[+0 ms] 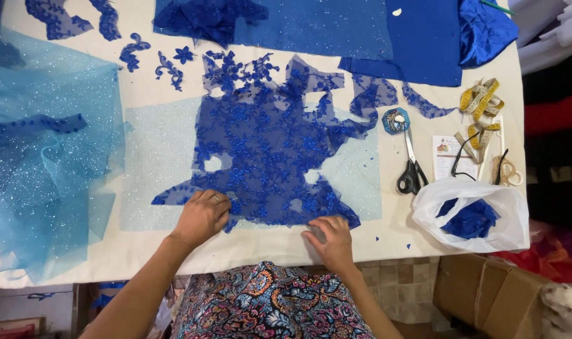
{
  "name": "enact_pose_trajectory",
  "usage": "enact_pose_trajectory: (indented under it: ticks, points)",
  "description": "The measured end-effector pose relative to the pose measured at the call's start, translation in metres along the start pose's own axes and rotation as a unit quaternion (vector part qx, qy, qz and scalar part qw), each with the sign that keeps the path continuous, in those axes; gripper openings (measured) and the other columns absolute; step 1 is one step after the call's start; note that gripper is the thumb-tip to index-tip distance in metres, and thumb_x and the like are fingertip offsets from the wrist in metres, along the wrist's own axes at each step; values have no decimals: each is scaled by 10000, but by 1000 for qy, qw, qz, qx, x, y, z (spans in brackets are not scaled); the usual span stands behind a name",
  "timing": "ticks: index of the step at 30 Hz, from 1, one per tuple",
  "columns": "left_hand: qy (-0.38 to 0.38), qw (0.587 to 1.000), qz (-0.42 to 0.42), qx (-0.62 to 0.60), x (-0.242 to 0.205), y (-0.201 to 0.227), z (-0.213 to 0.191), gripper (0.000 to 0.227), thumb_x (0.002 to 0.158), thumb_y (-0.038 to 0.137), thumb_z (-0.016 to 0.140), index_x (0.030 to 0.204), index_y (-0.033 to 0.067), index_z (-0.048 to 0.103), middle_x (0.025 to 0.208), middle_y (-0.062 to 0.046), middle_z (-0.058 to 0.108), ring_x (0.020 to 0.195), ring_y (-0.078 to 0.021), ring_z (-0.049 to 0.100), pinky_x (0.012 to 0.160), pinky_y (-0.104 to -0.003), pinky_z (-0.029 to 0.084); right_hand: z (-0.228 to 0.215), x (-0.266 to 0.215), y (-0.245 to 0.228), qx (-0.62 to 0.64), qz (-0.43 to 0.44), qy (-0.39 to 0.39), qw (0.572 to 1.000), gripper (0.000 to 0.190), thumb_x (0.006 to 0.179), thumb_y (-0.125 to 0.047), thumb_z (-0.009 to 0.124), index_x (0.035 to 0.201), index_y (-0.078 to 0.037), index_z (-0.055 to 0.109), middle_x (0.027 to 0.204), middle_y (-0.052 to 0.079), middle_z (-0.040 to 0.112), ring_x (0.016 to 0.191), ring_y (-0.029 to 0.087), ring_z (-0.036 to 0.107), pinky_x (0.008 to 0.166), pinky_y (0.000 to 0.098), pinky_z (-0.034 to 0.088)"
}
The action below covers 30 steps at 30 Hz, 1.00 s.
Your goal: The person arranges and smooths a piece of blue floral lace fabric on a white table. They also handle a piece of blue glittery fabric and a white plastic bag containing blue scraps, moving them around the workspace.
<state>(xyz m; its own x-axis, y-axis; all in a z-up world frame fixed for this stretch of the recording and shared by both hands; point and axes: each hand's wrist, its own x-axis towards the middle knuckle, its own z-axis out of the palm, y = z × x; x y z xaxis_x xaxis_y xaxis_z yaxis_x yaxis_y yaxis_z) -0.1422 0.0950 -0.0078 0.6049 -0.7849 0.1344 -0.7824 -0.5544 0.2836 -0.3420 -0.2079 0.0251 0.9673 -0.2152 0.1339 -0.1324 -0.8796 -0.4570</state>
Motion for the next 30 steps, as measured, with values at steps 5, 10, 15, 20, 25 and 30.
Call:
enact_pose_trajectory:
  ticks: [5, 10, 15, 20, 25, 30]
  points:
    - [-52, 988, -114, -85, 8, -9, 12, 134, 851, 327, 642, 818, 230, 729, 848, 50, 740, 958, -159, 677, 890, -327, 505, -2, 0, -6, 13, 23, 15, 1000, 331, 797, -409, 822, 1038, -215, 702, 976, -29, 692, 937, 209, 651, 838, 364, 475]
    - [-75, 970, -180, -144, 21, -18, 24, 114, 830, 332, 671, 783, 240, 721, 801, 50, 750, 914, -186, 698, 845, -355, 536, 0, 0, -9, 15, 46, 41, 998, 443, 755, -446, 849, 1094, -216, 680, 1033, -27, 686, 996, 205, 651, 912, 371, 474]
    - [-191, 929, -266, -171, 44, -13, 6, 183, 793, 360, 629, 749, 220, 738, 799, -17, 765, 861, -310, 719, 791, -432, 562, 1, 18, -35, 16, 12, 10, 1000, 626, 751, -561, 814, 1197, -169, 618, 1079, 31, 617, 1006, 249, 579, 859, 401, 428]
    - [-222, 902, -303, -215, 56, -19, 4, 216, 780, 391, 640, 760, 212, 759, 814, -47, 772, 894, -329, 727, 801, -439, 562, 32, 24, -33, 28, -34, 1, 999, 546, 784, -542, 782, 1162, -179, 629, 1027, 17, 582, 977, 250, 562, 830, 395, 423]
    - [-248, 881, -328, -235, 64, -14, -12, 231, 786, 380, 657, 771, 182, 776, 836, -96, 776, 935, -335, 725, 835, -435, 564, 42, 38, -40, 28, -68, -1, 997, 493, 790, -449, 795, 1151, -157, 631, 1009, 39, 568, 938, 264, 563, 798, 407, 429]
    - [-249, 875, -336, -246, 63, -16, -9, 242, 795, 394, 680, 775, 173, 778, 814, -105, 770, 916, -327, 729, 828, -422, 566, 47, 35, -23, -9, -47, 26, 999, 397, 830, -253, 735, 1198, -174, 609, 1029, 23, 564, 910, 251, 567, 769, 393, 425]
